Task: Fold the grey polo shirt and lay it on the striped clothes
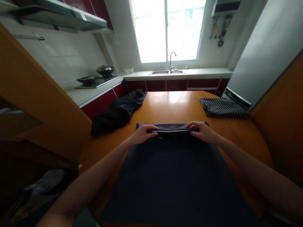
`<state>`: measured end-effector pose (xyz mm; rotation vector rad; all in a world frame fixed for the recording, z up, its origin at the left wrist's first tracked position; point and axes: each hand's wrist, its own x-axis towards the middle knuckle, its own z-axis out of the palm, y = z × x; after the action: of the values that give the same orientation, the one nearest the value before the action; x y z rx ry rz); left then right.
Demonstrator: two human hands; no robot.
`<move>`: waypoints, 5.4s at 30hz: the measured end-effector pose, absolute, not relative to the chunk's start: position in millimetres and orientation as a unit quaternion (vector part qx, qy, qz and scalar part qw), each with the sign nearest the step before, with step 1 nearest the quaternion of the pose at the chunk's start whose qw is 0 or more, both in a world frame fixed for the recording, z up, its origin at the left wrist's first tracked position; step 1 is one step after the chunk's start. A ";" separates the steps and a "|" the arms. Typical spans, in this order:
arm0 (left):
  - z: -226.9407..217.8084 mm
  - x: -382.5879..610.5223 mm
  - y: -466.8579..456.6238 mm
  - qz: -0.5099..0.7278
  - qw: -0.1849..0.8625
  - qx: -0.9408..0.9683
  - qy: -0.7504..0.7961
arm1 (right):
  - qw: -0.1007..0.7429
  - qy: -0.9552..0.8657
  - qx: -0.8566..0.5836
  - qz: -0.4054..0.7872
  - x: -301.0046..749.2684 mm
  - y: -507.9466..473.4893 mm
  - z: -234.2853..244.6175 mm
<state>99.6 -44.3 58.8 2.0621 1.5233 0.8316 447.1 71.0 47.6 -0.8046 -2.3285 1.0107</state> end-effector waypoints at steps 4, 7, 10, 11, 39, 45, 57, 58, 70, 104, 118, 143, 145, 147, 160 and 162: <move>82.9 83.1 0.4 0.278 0.313 0.725 0.547 | 0.162 -0.794 -0.331 0.483 434.3 116.7 74.4; 100.8 70.8 38.0 0.283 0.386 0.679 0.557 | 0.134 -0.756 -0.364 0.528 420.3 153.9 94.3; 114.1 59.4 75.2 0.284 0.425 0.634 0.580 | 0.113 -0.731 -0.383 0.553 405.2 193.5 107.8; 116.4 55.5 87.7 0.284 0.433 0.621 0.588 | 0.106 -0.726 -0.385 0.560 400.3 207.5 110.3; 33.6 25.6 223.7 0.277 0.233 0.705 0.610 | 0.143 -0.861 -0.375 0.314 363.2 342.4 15.9; 32.5 23.9 236.0 0.245 0.187 0.672 0.673 | 0.146 -0.838 -0.452 0.267 362.7 356.4 12.5; 29.7 20.8 247.0 0.240 0.283 0.688 0.623 | 0.113 -0.843 -0.393 0.348 358.6 348.5 17.4; 30.2 18.7 246.1 0.245 0.295 0.686 0.619 | 0.107 -0.844 -0.377 0.366 358.6 347.9 18.5; 35.6 17.1 240.6 0.265 0.302 0.674 0.619 | 0.162 -0.835 -0.425 0.308 340.6 349.1 12.1; 48.8 56.8 181.4 0.035 -0.062 0.862 0.501 | 0.102 -0.971 -0.217 0.022 364.2 289.4 27.2; 45.9 26.2 117.3 0.237 0.027 0.779 0.580 | 0.215 -0.900 -0.370 0.078 400.6 210.9 40.2; 10.3 -13.2 176.6 0.281 0.089 0.582 0.758 | 0.171 -0.775 -0.592 0.140 404.7 314.2 8.1; 5.9 -20.1 178.9 0.286 0.065 0.567 0.769 | 0.171 -0.756 -0.615 0.142 406.3 319.1 6.1; 3.1 -23.9 178.8 0.286 0.039 0.561 0.776 | 0.157 -0.742 -0.637 0.136 407.0 319.6 5.0; 12.1 30.1 222.9 0.267 0.115 0.702 0.650 | 0.168 -0.855 -0.468 0.149 348.0 309.4 10.3; 10.7 32.9 239.5 0.270 0.125 0.694 0.656 | 0.165 -0.840 -0.490 0.163 339.0 316.1 9.8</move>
<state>32.9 239.5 10.7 2.0217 1.9112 0.7854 339.0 316.1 9.8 -1.3945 -2.3941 0.4640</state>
